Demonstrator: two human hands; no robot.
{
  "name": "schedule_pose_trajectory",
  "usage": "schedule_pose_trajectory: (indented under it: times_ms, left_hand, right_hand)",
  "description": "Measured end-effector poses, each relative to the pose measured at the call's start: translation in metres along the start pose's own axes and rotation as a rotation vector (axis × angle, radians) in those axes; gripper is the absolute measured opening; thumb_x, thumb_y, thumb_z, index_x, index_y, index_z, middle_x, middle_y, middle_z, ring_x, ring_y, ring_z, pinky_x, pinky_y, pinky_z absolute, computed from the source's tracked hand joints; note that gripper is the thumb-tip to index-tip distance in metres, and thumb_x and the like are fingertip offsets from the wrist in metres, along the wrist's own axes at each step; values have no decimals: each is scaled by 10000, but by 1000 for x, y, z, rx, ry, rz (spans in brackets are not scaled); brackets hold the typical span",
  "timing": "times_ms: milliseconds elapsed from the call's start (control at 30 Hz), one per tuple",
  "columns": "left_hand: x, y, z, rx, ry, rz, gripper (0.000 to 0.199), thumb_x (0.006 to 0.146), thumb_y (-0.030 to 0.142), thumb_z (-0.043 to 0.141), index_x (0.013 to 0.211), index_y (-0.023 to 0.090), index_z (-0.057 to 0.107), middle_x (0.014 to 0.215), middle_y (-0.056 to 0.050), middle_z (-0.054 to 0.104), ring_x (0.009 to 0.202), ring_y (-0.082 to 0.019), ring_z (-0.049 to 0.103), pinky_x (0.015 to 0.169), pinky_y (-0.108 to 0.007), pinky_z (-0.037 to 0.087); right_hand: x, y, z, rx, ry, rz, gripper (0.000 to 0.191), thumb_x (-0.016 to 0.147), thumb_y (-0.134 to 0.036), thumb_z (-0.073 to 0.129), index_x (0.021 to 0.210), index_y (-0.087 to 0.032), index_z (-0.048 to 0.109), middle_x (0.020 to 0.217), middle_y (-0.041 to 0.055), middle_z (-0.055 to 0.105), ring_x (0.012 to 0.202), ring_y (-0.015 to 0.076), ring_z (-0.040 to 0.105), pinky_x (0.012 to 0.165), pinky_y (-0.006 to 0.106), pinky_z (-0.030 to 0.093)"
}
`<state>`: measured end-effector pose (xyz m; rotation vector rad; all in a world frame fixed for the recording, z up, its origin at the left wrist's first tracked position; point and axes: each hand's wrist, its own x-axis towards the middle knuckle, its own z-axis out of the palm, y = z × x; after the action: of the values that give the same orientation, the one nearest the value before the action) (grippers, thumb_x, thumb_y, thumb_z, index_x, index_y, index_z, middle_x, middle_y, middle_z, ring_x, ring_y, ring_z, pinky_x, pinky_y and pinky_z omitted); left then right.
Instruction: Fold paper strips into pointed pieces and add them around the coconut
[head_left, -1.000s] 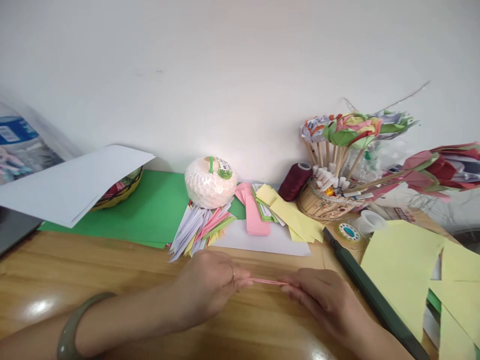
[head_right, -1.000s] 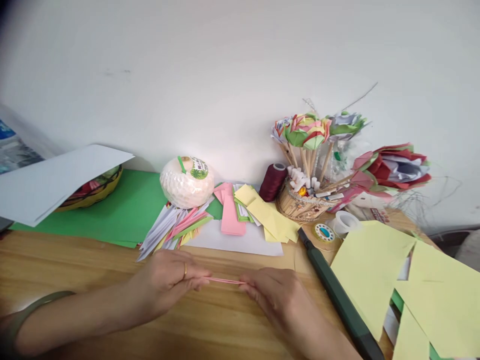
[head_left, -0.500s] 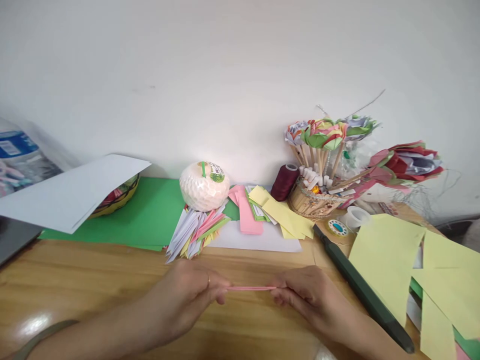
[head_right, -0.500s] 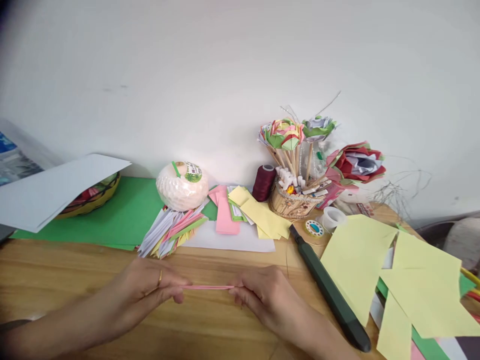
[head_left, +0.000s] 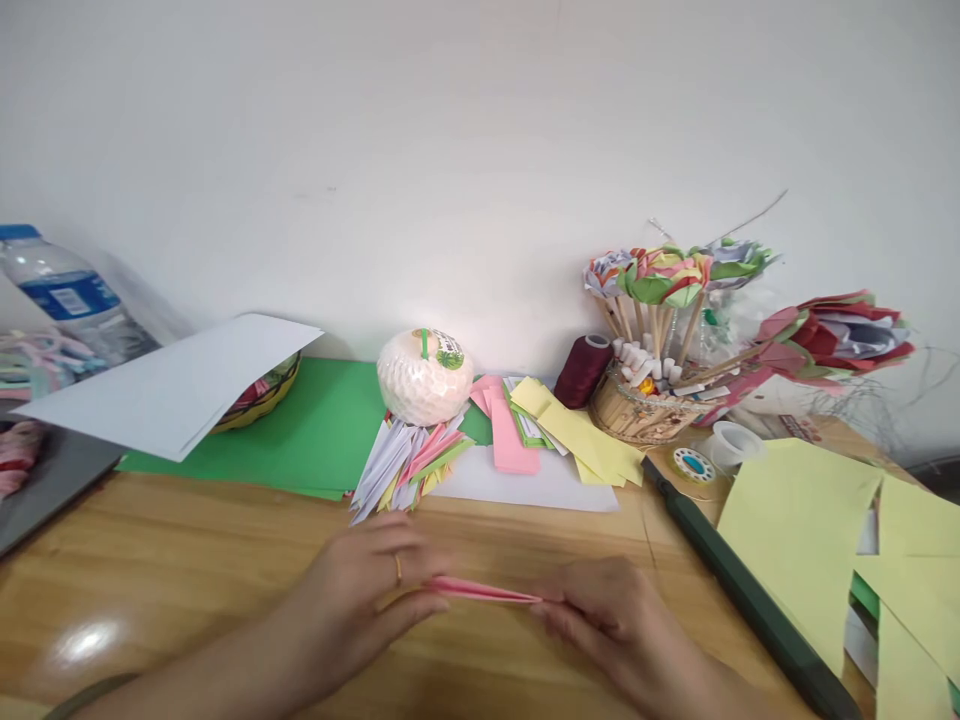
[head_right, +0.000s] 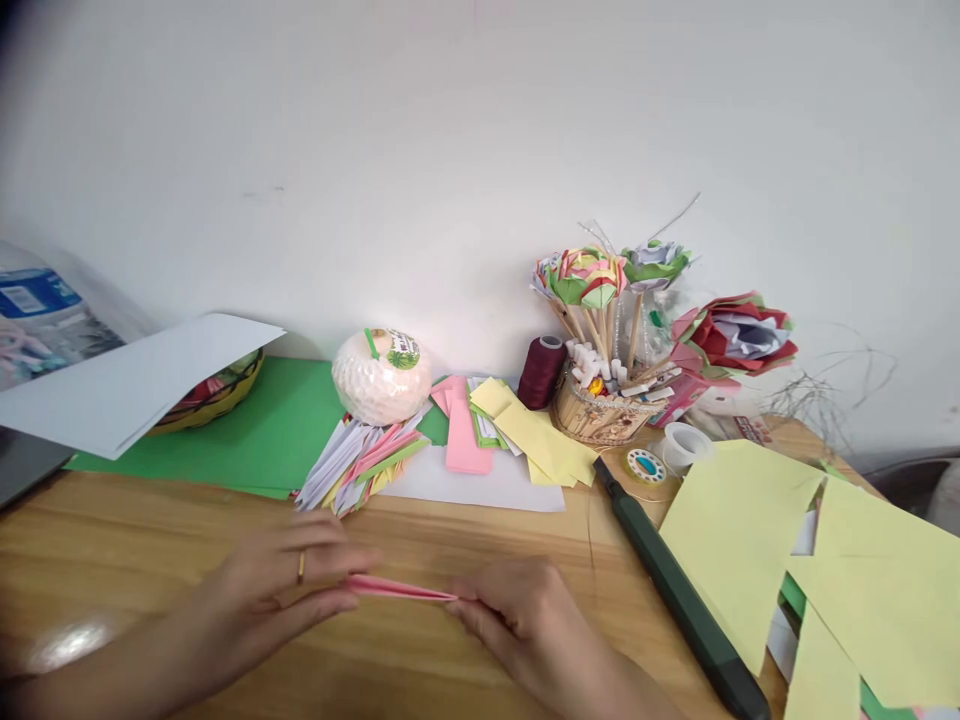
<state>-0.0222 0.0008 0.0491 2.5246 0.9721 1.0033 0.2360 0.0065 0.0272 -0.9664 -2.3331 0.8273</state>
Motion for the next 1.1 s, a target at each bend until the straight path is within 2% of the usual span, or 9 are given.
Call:
schedule_pose_trajectory:
  times_ms: [167, 300, 367, 467, 633, 733, 800, 967, 1100]
  left_hand:
    - [3, -1, -1, 27, 48, 44, 175, 979, 204, 421, 971, 208, 595, 746, 11, 671, 688, -117, 605, 634, -215, 503]
    - [-6, -28, -19, 553, 234, 107, 147, 914, 123, 521, 1010, 211, 588, 842, 12, 692, 731, -147, 607, 740, -295, 499]
    - [-10, -44, -21, 801, 235, 170, 156, 882, 100, 565, 1005, 191, 593, 826, 2, 693, 736, -162, 616, 738, -309, 497]
    - [-12, -58, -16, 859, 139, 120, 102, 904, 139, 534, 957, 175, 613, 809, -21, 686, 753, -183, 622, 726, -319, 501]
    - [-11, -56, -14, 798, 189, 77, 190, 906, 204, 543, 1087, 187, 595, 863, -30, 689, 770, -188, 611, 708, -304, 498]
    - [-11, -51, -17, 720, 212, 167, 189, 888, 126, 538, 1056, 189, 597, 867, -15, 696, 763, -171, 615, 726, -294, 507]
    - [-9, -47, -15, 682, 206, 233, 167, 884, 112, 537, 1028, 170, 599, 839, -13, 696, 750, -163, 618, 726, -289, 515]
    - [-1, -30, 3, 553, 85, 386, 125, 888, 87, 493, 906, 128, 609, 717, -28, 661, 666, -155, 605, 606, -267, 493]
    - [2, -21, 15, 466, -65, 492, 148, 875, 80, 472, 825, 120, 605, 595, -7, 580, 537, -140, 534, 501, -273, 414]
  right_hand:
    - [-3, 5, 0, 10, 33, 26, 363, 982, -363, 372, 831, -198, 658, 674, 16, 656, 593, 126, 602, 556, 212, 442]
    - [-2, 10, -3, 52, 85, 155, 292, 963, -334, 411, 851, -216, 653, 776, 14, 701, 676, 147, 646, 620, 227, 488]
    - [-1, 12, -2, 51, 64, 165, 301, 962, -326, 405, 819, -218, 647, 752, 4, 695, 657, 144, 642, 609, 224, 490]
    - [-1, 14, 0, 19, 36, 144, 308, 963, -315, 401, 810, -220, 651, 747, -1, 692, 652, 140, 640, 608, 222, 492]
    - [1, 21, -2, -111, 184, 163, 285, 955, -305, 404, 885, -212, 664, 829, 24, 723, 724, 155, 679, 646, 227, 525]
    - [15, 23, -6, -409, 242, 151, 271, 956, -260, 388, 947, -199, 652, 900, 51, 721, 784, 167, 683, 680, 245, 528]
    - [32, 22, -7, -714, 194, 164, 248, 950, -227, 397, 987, -193, 640, 959, 68, 711, 823, 184, 679, 695, 271, 524]
    - [82, 16, 5, -896, 119, 241, 235, 914, -283, 503, 942, -90, 632, 853, 174, 685, 779, 283, 661, 580, 327, 493]
    - [91, 17, 11, -958, 58, 287, 174, 856, -36, 469, 825, -104, 627, 748, 142, 684, 686, 231, 666, 515, 257, 427]
